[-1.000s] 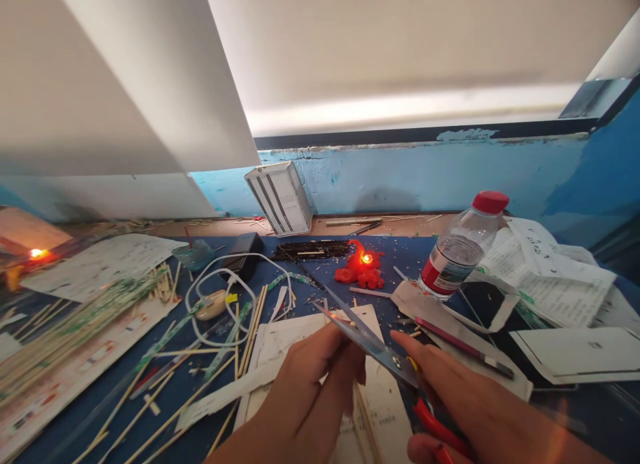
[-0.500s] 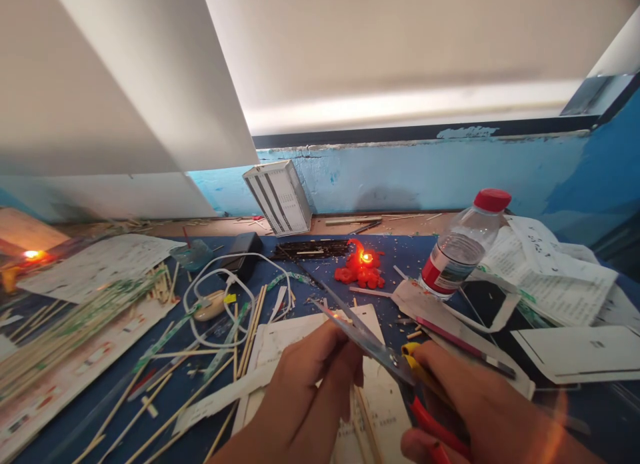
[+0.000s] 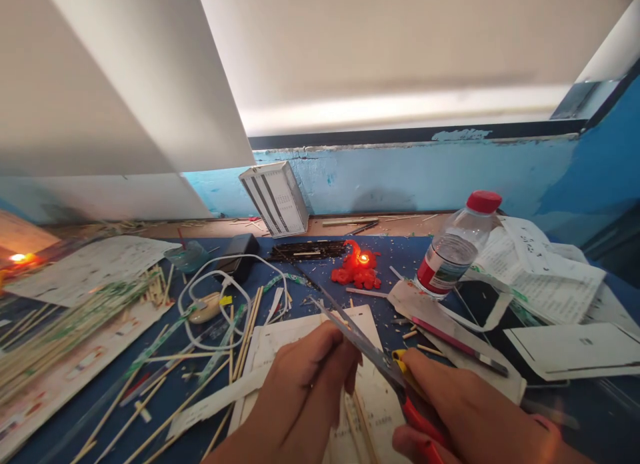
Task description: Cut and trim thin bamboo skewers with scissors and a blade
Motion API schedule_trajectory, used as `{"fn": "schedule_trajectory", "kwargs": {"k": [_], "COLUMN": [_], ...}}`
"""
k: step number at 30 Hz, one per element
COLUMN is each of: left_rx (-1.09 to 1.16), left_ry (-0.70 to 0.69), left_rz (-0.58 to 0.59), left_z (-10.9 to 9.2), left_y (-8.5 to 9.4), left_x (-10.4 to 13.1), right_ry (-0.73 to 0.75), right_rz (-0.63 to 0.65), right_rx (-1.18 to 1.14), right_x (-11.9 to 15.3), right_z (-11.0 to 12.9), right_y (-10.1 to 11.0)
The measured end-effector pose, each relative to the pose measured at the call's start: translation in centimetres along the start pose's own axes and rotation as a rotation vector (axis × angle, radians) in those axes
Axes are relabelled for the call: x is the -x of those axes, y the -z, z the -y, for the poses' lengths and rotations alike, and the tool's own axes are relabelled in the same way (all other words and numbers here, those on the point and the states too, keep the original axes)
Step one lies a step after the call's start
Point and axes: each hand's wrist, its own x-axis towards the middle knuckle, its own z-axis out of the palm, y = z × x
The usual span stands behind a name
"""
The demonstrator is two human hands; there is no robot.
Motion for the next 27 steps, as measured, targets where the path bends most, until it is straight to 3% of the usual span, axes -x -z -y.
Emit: {"fn": "schedule_trajectory", "kwargs": {"k": [3, 7, 12, 16, 22, 27], "left_rx": [-0.015, 0.012, 0.079, 0.188, 0.176, 0.055], "left_ry": [-0.046, -0.049, 0.017, 0.076, 0.047, -0.057], "left_rz": [-0.017, -0.032, -0.018, -0.079, 0.043, 0.095], "left_z": [-0.3, -0.5, -0.7, -1.2, -0.4, 0.5], "left_y": [0.0, -0.1, -0.4, -1.2, -1.0, -0.2], "left_x": [0.0, -0.2, -0.1, 0.8, 0.8, 0.3], "right_ry": [-0.027, -0.078, -0.059, -0.016, -0.012, 0.027], "right_rz": [0.112, 0.146, 0.068, -0.006, -0.166, -0.158], "right_rx": [-0.025, -0.072, -0.012, 0.049, -0.055, -0.083], "right_x": [-0.9, -1.3, -0.5, -0.1, -0.8, -0.7], "right_z": [-0.1, 0.0, 0.0, -0.5, -1.0, -0.7], "right_y": [-0.1, -0.7, -2.0, -2.6, -1.1, -0.1]}}
